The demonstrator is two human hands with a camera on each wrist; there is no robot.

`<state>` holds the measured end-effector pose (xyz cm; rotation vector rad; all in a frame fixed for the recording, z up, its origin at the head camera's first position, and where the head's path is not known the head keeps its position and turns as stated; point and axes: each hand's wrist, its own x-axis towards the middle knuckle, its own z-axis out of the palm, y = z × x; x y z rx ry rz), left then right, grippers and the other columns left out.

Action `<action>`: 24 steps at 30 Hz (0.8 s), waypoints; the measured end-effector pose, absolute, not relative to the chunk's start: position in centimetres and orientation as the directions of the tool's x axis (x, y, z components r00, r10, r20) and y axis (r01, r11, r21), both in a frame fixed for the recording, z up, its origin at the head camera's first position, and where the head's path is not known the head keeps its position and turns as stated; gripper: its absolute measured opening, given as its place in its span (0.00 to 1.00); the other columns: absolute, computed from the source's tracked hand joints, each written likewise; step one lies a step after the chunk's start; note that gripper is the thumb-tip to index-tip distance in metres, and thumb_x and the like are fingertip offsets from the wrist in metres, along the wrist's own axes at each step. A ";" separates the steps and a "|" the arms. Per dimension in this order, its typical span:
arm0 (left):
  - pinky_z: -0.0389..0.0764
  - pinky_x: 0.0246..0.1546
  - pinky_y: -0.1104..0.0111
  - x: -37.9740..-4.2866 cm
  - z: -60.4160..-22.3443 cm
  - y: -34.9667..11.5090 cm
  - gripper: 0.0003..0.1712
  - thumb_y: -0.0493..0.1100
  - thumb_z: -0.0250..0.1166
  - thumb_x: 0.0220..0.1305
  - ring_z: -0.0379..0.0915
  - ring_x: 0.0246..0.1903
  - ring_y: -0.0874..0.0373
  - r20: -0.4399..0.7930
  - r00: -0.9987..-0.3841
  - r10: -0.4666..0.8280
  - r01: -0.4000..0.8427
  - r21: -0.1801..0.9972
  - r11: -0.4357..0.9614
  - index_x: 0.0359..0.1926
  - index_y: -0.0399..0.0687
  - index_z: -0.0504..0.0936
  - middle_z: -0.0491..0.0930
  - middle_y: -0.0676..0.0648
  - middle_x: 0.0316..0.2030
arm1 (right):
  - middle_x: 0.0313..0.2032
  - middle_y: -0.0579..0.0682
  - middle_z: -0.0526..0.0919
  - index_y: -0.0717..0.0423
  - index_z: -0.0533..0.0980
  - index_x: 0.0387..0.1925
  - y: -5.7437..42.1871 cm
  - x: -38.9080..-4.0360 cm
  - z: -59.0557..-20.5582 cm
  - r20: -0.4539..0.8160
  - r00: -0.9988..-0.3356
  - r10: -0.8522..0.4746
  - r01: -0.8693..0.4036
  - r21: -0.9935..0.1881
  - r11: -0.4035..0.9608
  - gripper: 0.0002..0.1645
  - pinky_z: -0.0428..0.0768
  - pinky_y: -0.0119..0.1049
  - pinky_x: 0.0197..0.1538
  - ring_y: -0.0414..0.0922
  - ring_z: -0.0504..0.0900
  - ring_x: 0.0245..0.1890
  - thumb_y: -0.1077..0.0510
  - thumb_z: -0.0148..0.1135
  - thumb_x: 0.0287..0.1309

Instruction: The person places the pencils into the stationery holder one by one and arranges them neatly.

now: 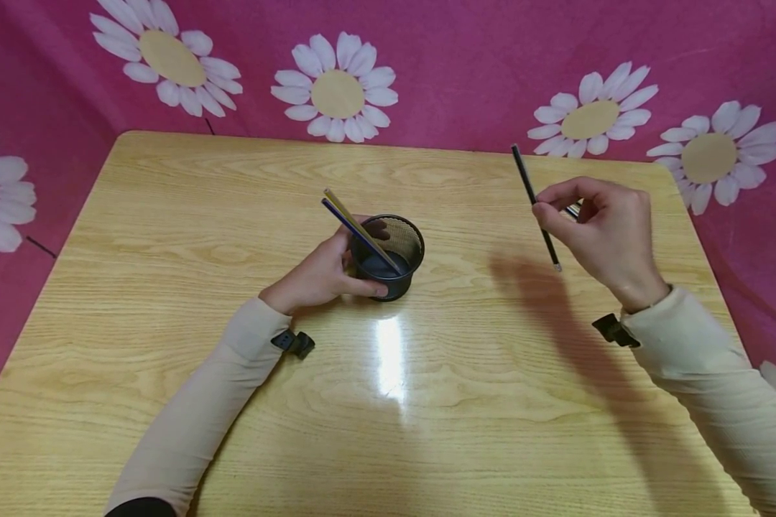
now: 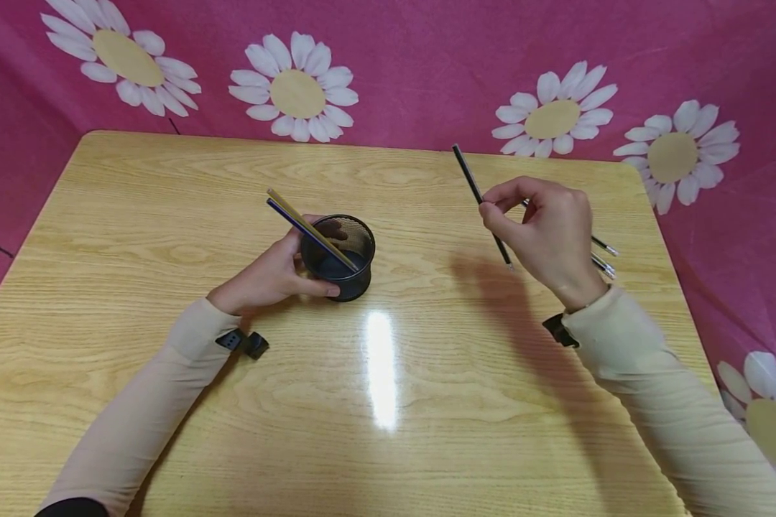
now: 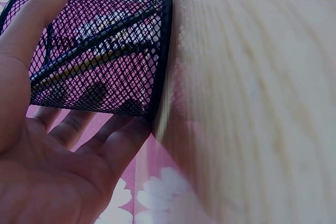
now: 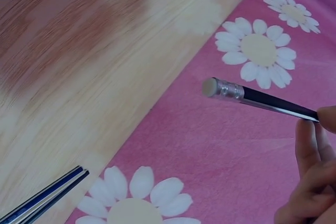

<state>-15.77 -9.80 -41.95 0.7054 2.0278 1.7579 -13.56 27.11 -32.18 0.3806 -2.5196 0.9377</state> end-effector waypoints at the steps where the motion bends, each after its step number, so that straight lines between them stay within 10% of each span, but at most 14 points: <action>1: 0.67 0.75 0.58 -15.8 -42.0 -9.8 0.54 0.24 0.82 0.55 0.71 0.70 0.45 0.049 -0.809 0.586 0.131 0.987 0.098 0.78 0.35 0.62 0.70 0.38 0.72 | 0.29 0.25 0.83 0.59 0.92 0.38 27.0 -13.5 -32.1 0.479 -0.871 -0.107 -0.397 -0.560 0.728 0.05 0.64 0.27 0.24 0.36 0.69 0.19 0.61 0.78 0.64; 24: 0.66 0.76 0.57 -15.7 -41.7 -9.9 0.56 0.25 0.82 0.56 0.69 0.72 0.47 0.026 -0.810 0.586 0.123 0.984 0.127 0.80 0.36 0.60 0.70 0.37 0.74 | 0.29 0.37 0.87 0.60 0.92 0.38 23.8 -13.2 -30.3 0.512 -0.848 -0.140 -0.476 -0.619 0.625 0.04 0.58 0.30 0.21 0.37 0.63 0.16 0.66 0.79 0.61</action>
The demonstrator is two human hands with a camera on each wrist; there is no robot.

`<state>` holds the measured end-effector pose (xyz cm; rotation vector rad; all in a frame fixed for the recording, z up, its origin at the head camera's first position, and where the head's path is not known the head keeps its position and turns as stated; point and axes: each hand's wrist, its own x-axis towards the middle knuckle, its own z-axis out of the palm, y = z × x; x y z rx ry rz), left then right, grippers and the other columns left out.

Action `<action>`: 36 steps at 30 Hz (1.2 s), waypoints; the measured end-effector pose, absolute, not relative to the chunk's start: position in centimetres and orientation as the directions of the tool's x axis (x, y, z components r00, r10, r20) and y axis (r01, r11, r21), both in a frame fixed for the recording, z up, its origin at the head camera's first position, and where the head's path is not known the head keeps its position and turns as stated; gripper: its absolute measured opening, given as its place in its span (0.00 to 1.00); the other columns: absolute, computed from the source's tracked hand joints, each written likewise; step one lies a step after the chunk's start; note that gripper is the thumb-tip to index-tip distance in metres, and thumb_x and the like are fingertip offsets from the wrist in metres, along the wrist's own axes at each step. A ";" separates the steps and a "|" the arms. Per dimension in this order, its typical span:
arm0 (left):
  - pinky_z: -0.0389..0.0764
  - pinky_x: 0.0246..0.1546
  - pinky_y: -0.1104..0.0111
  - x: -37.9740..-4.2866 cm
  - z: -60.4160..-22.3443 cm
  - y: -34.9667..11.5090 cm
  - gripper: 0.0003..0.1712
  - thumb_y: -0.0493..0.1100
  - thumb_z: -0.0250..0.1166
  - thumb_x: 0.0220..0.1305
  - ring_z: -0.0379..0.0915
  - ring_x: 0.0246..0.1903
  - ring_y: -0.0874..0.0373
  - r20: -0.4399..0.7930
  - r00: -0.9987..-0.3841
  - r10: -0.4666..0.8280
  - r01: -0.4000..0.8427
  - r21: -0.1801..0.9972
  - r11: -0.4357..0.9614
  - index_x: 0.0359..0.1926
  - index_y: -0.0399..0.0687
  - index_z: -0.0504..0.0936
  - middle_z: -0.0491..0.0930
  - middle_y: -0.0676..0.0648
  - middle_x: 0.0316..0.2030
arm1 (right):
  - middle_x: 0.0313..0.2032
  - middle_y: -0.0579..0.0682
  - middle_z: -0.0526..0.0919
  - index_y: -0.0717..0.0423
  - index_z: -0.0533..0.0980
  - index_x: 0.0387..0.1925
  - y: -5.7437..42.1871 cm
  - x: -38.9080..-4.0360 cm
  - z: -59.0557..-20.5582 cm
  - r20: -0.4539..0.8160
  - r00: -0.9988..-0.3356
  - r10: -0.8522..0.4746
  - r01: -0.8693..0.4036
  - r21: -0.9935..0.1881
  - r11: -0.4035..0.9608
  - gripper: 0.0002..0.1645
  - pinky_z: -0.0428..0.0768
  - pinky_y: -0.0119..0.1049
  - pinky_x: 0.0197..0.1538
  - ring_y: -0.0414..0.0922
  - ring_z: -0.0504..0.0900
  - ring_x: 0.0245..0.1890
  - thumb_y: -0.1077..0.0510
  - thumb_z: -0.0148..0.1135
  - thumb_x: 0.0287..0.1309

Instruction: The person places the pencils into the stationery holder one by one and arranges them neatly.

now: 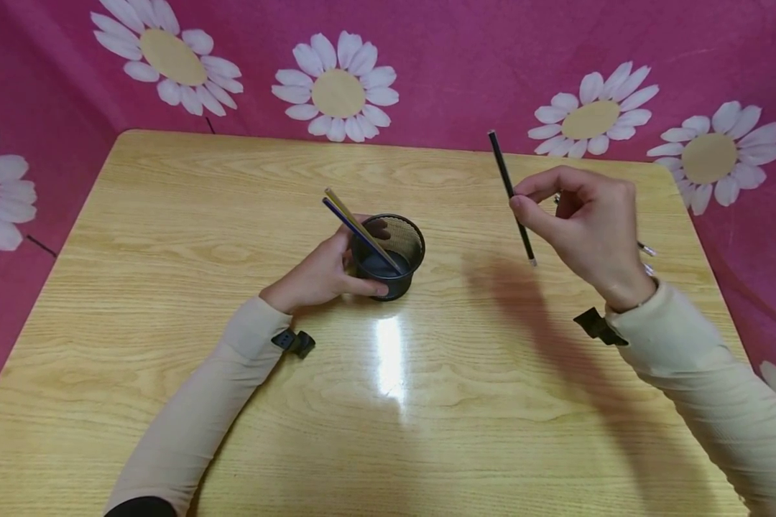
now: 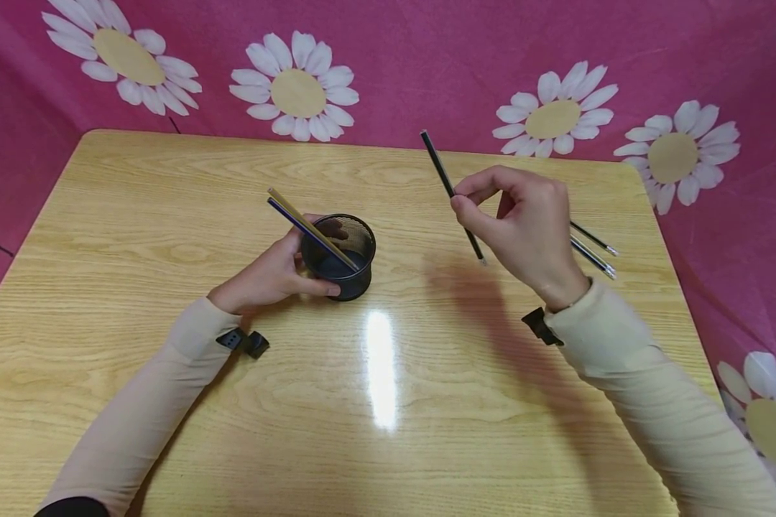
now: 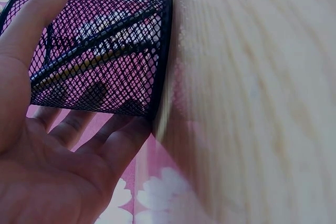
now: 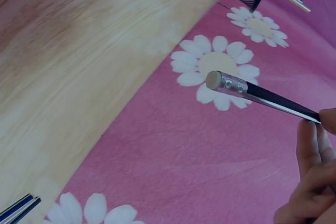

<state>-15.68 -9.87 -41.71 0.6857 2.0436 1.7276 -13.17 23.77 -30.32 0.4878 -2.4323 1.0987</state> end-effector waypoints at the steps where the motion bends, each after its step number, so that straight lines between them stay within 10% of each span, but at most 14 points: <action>1: 0.65 0.76 0.57 -15.7 -41.7 -9.9 0.56 0.25 0.82 0.56 0.69 0.72 0.48 0.024 -0.809 0.587 0.123 0.984 0.130 0.80 0.36 0.60 0.70 0.37 0.74 | 0.29 0.38 0.87 0.61 0.91 0.38 23.6 -13.1 -30.2 0.513 -0.847 -0.140 -0.480 -0.623 0.618 0.04 0.58 0.30 0.21 0.38 0.63 0.16 0.66 0.79 0.61; 36: 0.64 0.76 0.58 -15.8 -41.8 -10.0 0.57 0.26 0.84 0.54 0.69 0.71 0.49 0.037 -0.807 0.590 0.137 0.983 0.126 0.80 0.38 0.62 0.73 0.38 0.72 | 0.31 0.52 0.90 0.67 0.88 0.38 16.6 -13.7 -29.5 0.593 -0.752 -0.288 -0.659 -0.689 0.303 0.04 0.56 0.30 0.17 0.37 0.61 0.13 0.67 0.76 0.64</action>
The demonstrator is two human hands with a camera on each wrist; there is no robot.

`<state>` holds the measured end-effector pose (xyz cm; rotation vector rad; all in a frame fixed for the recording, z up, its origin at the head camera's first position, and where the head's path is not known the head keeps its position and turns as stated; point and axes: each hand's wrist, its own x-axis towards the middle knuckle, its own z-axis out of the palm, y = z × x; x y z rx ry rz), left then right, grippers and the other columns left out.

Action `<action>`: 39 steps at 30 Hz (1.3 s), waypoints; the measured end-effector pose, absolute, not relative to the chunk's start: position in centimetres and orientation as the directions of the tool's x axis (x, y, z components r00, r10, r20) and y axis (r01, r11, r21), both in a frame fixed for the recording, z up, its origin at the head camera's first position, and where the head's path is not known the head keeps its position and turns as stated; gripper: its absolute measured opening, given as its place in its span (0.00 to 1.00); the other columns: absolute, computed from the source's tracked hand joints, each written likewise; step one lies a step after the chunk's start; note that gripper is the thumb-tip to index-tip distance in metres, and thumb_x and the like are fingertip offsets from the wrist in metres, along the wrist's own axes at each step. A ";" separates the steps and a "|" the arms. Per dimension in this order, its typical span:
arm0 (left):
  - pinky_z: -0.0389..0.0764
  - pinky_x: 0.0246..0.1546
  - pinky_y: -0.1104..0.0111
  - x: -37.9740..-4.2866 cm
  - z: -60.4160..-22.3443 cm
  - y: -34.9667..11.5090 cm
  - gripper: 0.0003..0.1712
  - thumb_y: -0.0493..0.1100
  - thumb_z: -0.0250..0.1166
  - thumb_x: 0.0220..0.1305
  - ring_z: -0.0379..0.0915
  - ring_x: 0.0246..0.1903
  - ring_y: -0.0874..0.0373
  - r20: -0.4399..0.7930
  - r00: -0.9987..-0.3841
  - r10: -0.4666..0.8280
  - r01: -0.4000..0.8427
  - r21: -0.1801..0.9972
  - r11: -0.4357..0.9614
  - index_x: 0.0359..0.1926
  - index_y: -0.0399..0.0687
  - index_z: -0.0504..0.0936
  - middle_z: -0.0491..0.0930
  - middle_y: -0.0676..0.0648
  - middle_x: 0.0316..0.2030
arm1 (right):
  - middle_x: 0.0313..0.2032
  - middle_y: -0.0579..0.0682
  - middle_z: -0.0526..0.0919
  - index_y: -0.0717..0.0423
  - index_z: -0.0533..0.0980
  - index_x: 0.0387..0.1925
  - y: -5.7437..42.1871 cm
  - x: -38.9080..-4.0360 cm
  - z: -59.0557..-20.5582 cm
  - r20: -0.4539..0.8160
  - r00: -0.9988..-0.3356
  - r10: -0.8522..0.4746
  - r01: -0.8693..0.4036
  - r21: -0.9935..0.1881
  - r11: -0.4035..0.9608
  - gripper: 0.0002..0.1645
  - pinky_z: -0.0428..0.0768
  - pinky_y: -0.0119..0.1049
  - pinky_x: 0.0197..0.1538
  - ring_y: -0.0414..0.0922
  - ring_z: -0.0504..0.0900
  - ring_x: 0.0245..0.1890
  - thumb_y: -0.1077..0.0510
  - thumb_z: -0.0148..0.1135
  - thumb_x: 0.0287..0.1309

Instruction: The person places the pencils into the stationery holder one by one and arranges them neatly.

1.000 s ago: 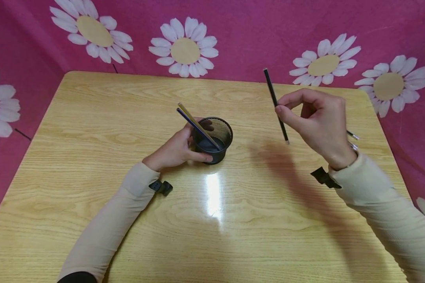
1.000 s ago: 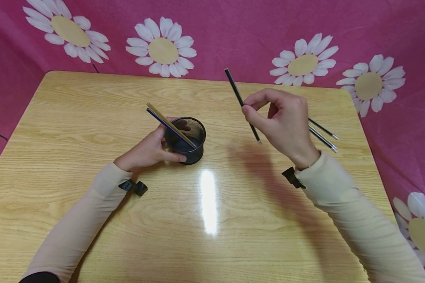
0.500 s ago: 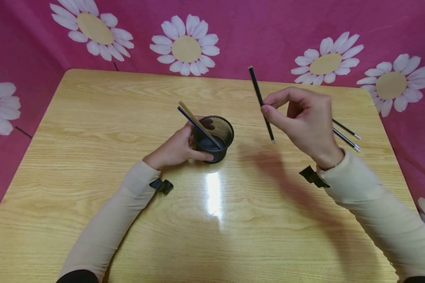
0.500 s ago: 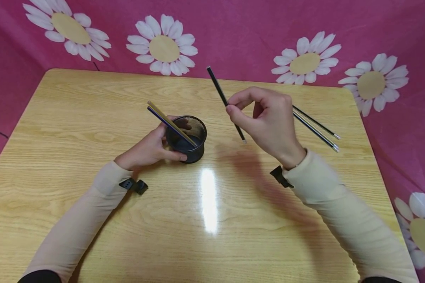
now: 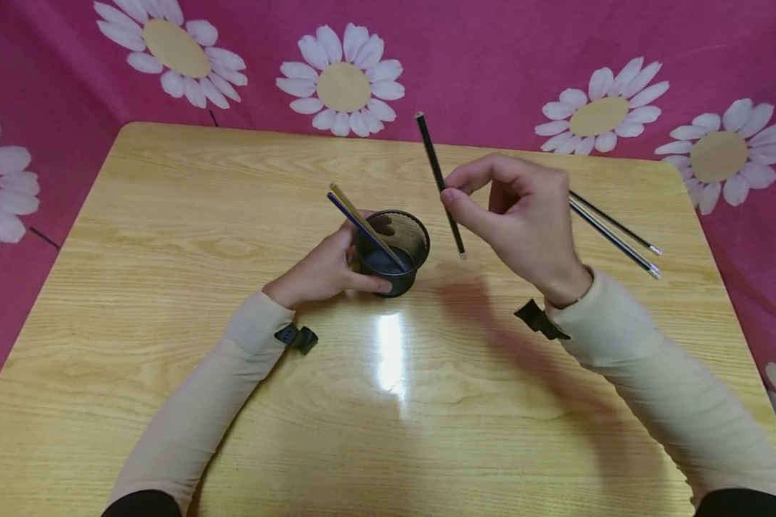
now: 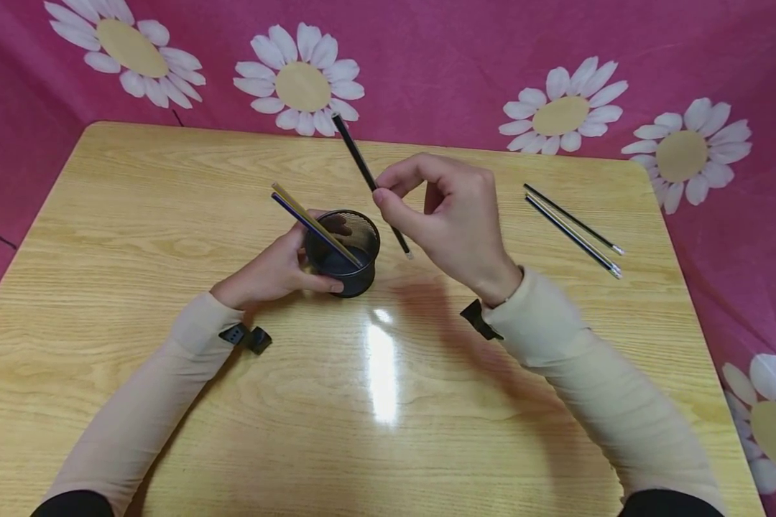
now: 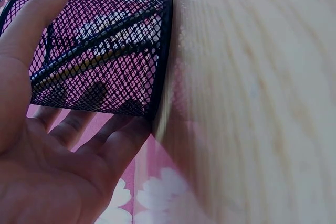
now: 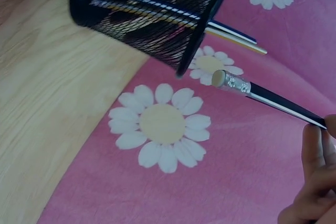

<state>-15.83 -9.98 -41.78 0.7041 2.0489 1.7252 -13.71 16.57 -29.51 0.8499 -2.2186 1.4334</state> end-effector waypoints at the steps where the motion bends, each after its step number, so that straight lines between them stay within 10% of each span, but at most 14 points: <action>1: 0.64 0.76 0.59 -15.8 -41.8 -10.0 0.57 0.26 0.84 0.53 0.69 0.71 0.49 0.044 -0.806 0.591 0.139 0.983 0.117 0.79 0.37 0.62 0.73 0.38 0.72 | 0.31 0.53 0.90 0.67 0.88 0.38 16.4 -13.7 -29.4 0.594 -0.751 -0.288 -0.660 -0.691 0.295 0.04 0.56 0.30 0.17 0.37 0.61 0.13 0.67 0.76 0.64; 39: 0.66 0.75 0.60 -16.1 -41.9 -10.0 0.54 0.27 0.83 0.57 0.70 0.71 0.52 0.053 -0.793 0.606 0.140 0.985 0.097 0.78 0.39 0.62 0.73 0.42 0.72 | 0.31 0.47 0.90 0.63 0.89 0.39 12.0 -15.3 -34.2 0.569 -0.779 -0.264 -0.626 -0.737 0.256 0.04 0.55 0.31 0.19 0.40 0.61 0.15 0.65 0.75 0.64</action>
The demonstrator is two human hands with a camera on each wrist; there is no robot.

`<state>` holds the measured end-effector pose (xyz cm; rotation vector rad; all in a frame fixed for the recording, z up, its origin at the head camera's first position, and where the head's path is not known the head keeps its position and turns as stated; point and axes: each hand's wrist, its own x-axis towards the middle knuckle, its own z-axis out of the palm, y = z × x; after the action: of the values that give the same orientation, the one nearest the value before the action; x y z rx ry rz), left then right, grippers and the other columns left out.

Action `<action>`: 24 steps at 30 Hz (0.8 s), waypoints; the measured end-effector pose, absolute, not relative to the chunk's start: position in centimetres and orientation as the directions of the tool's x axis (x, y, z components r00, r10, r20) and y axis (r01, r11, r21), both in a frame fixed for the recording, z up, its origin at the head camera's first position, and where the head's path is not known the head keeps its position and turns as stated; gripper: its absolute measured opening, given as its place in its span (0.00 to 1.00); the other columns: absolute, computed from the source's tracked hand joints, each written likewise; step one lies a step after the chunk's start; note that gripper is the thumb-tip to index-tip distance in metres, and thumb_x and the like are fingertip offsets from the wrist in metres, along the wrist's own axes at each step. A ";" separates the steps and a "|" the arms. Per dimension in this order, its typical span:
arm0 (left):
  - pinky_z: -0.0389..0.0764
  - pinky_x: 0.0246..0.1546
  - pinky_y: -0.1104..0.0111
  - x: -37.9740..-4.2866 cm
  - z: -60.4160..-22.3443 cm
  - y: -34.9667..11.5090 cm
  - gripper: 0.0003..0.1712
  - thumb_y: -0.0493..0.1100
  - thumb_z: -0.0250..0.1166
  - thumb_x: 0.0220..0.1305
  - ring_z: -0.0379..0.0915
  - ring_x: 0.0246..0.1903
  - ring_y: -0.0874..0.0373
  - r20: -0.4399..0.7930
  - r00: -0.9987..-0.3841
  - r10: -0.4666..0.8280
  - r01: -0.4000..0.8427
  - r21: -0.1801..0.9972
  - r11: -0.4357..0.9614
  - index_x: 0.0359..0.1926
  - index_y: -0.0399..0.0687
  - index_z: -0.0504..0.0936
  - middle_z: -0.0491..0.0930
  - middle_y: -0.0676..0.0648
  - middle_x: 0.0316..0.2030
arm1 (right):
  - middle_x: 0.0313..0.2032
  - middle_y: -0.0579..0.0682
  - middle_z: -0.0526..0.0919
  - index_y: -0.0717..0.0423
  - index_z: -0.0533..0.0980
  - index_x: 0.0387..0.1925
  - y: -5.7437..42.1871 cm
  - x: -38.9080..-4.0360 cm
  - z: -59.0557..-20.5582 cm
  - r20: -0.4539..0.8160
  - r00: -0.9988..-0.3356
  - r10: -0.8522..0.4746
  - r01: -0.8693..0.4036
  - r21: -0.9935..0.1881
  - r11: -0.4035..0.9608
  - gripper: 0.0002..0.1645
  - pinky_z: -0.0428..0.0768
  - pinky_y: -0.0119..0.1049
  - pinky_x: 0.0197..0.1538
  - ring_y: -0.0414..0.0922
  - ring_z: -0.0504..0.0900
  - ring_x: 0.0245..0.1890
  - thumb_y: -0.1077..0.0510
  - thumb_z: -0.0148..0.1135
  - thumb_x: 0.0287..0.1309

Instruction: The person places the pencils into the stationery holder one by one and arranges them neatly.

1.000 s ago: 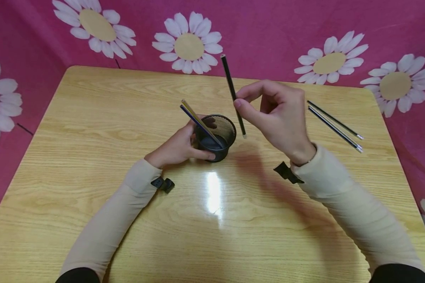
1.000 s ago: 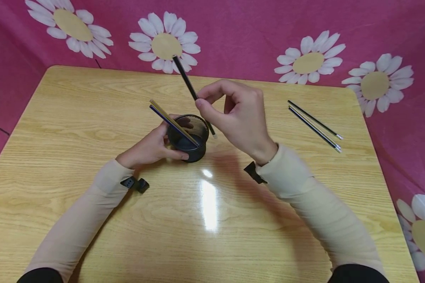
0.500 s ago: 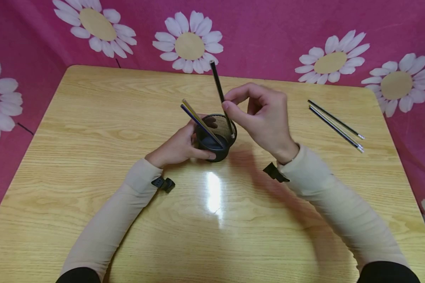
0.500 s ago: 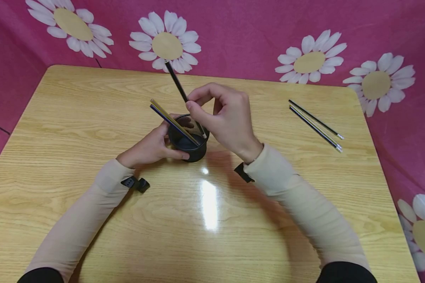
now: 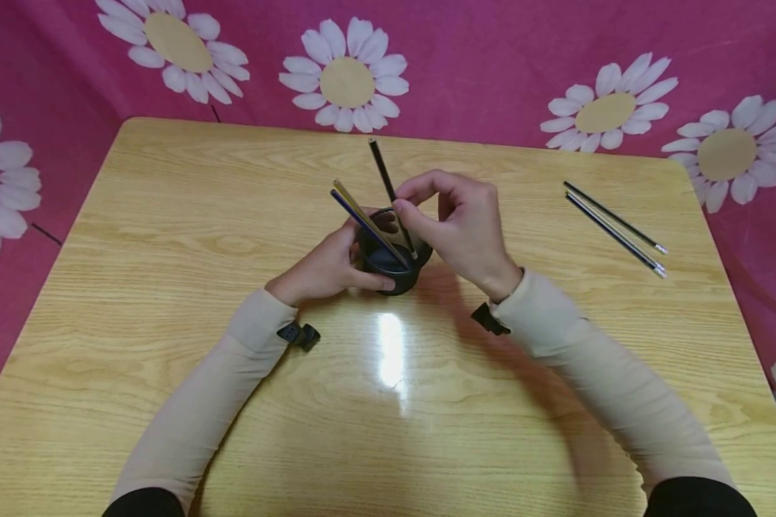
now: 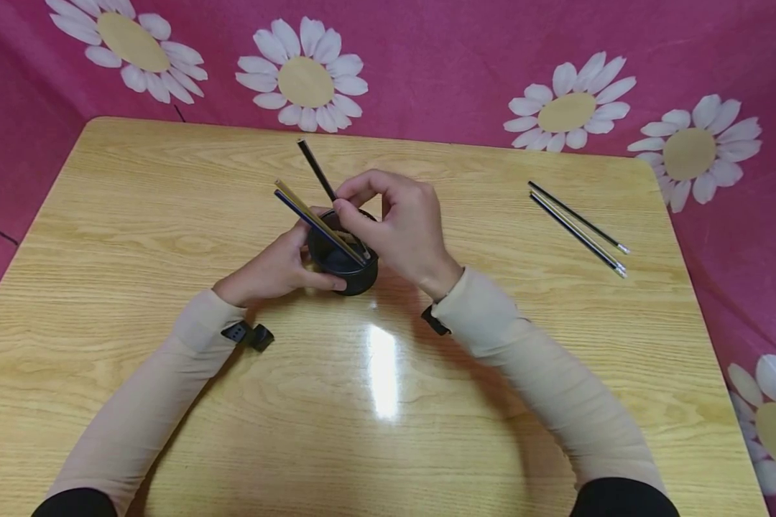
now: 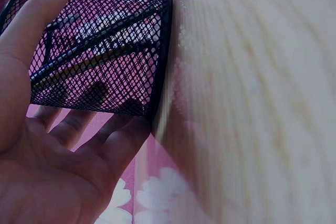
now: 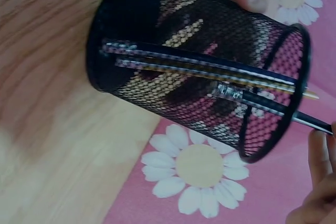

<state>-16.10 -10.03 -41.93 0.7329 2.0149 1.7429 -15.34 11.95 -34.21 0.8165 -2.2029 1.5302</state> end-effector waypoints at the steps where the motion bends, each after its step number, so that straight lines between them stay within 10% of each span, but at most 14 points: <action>1: 0.66 0.76 0.60 -16.1 -41.9 -10.0 0.54 0.27 0.83 0.57 0.70 0.71 0.52 0.052 -0.792 0.608 0.134 0.987 0.091 0.78 0.39 0.61 0.73 0.41 0.72 | 0.31 0.47 0.90 0.63 0.89 0.38 11.9 -15.4 -34.4 0.566 -0.780 -0.266 -0.624 -0.735 0.264 0.04 0.55 0.31 0.19 0.41 0.61 0.15 0.65 0.75 0.64; 24: 0.68 0.74 0.61 -15.9 -41.9 -10.0 0.55 0.24 0.82 0.57 0.70 0.70 0.52 0.062 -0.795 0.603 0.132 0.989 0.072 0.78 0.37 0.60 0.72 0.40 0.71 | 0.33 0.48 0.92 0.60 0.90 0.39 11.2 -16.1 -36.6 0.532 -0.786 -0.314 -0.618 -0.667 0.416 0.04 0.60 0.29 0.21 0.38 0.67 0.18 0.63 0.76 0.64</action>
<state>-15.93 -10.04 -41.93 0.7311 1.9920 1.7729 -16.10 11.20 -36.55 0.8039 -2.3508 1.3127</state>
